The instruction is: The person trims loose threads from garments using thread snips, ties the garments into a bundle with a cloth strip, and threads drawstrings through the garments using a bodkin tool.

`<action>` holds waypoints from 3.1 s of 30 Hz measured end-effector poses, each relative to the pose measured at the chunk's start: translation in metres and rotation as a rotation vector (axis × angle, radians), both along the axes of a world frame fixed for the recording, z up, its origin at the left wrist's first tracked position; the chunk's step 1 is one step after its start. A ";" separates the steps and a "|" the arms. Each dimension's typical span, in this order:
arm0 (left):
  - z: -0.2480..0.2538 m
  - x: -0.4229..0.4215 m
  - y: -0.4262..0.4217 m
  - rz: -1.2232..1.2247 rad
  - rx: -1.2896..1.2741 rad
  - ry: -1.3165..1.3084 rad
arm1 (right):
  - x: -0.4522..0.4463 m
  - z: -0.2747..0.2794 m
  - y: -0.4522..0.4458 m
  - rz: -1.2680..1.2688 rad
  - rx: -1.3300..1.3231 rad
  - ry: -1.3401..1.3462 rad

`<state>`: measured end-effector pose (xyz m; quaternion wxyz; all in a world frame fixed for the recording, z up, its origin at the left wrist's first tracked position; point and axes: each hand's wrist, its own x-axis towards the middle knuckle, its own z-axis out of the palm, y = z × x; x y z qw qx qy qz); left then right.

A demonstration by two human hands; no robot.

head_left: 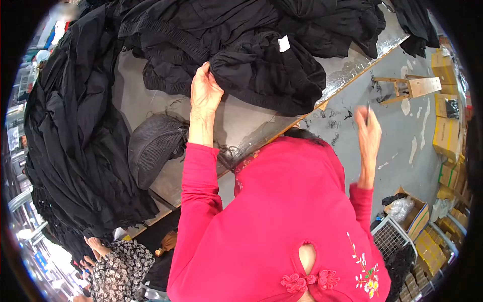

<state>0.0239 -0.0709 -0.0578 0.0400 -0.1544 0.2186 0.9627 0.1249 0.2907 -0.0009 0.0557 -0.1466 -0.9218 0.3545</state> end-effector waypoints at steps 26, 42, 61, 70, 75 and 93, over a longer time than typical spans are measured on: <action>0.000 -0.113 0.025 0.616 -2.445 0.471 | -0.088 -0.003 -0.095 0.519 -1.539 -0.193; 0.041 -0.002 0.096 -0.208 -0.857 -0.119 | -0.074 -0.009 -0.125 1.094 -0.202 0.481; 0.024 0.022 0.071 -0.182 -1.235 0.204 | -0.128 0.001 -0.123 0.714 -0.694 -0.648; 0.016 0.025 0.076 -0.149 -1.216 0.202 | -0.133 0.004 -0.121 0.790 -0.654 -0.604; 0.016 0.031 0.079 -0.196 -0.836 0.095 | -0.131 -0.002 -0.107 0.689 -0.659 -0.703; 0.024 0.072 0.067 -0.318 -0.724 0.014 | -0.130 0.004 -0.102 0.736 -0.587 -0.616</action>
